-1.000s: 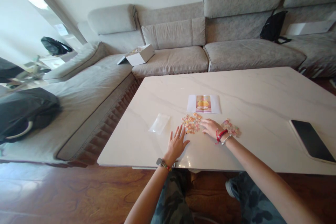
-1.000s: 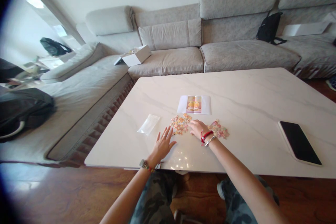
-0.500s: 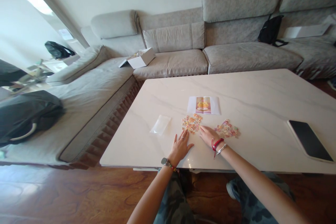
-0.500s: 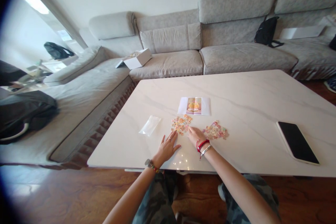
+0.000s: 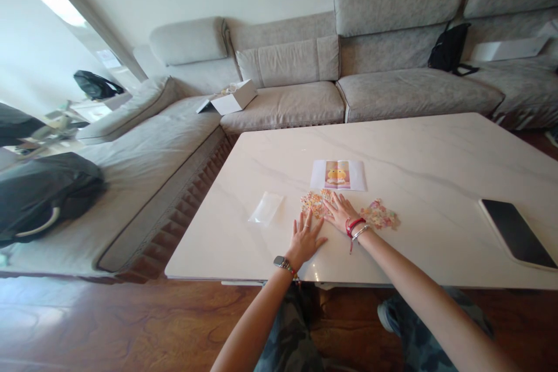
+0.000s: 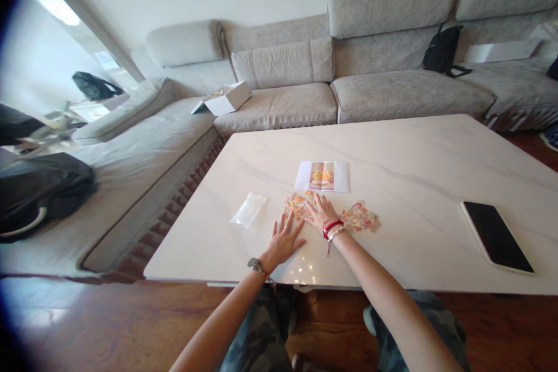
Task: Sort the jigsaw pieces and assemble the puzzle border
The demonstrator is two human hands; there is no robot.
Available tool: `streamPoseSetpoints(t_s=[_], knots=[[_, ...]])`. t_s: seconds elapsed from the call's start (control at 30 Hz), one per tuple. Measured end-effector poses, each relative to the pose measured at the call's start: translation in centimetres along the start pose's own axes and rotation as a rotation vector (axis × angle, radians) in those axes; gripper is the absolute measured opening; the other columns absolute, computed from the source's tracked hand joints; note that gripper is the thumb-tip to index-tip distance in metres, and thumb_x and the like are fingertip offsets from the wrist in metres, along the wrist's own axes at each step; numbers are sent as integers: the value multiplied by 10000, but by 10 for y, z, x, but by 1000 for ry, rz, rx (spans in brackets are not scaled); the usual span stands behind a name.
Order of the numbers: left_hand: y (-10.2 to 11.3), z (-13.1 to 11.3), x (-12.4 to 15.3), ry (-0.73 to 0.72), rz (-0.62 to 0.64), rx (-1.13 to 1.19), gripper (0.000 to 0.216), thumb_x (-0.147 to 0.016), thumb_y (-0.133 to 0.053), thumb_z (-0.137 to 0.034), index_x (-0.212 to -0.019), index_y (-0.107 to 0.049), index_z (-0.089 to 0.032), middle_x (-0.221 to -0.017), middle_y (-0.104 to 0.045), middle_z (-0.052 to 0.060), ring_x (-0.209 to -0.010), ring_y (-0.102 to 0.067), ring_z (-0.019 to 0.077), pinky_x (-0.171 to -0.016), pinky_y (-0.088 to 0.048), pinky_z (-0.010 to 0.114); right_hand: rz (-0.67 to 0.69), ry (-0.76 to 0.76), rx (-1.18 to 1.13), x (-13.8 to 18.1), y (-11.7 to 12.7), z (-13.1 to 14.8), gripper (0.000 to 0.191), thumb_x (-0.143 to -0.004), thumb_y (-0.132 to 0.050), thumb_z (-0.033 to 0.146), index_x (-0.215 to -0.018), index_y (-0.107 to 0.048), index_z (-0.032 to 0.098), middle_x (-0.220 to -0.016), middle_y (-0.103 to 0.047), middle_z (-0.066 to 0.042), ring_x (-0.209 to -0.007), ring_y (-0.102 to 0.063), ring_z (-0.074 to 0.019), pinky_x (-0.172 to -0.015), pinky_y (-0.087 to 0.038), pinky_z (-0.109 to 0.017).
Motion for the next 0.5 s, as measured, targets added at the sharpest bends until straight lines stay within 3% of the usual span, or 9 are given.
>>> streamPoseSetpoints(t_s=[0.2,0.5], knots=[[3,6,-12,-47,-1,-21,601,-819,-355,-557,-1356,-194,-339,-1454,-152,77,-1294,-207,333,-997,-251,529,-30,-3,15,-24,-4,-12,567,-820,-422,414,-1326,-334,173,-1413,-231,-166,-1275,-244,-321,-996,-264,-488],[2,11,-14,-79,-22,-19,613,-812,-337,-579,-1357,-201,-333,-1450,-166,76,-1296,-192,345,-1001,-245,527,-84,70,23,-30,7,-28,560,-851,-348,416,-1321,-323,112,-1367,-300,-187,-1249,-298,-301,-980,-304,-430]])
Point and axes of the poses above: each hand's wrist, its own x-axis away from the middle knuckle, its own y-axis out of the back of the hand, z = x × y, the point moved 10 cm from there along -x, towards the middle knuckle
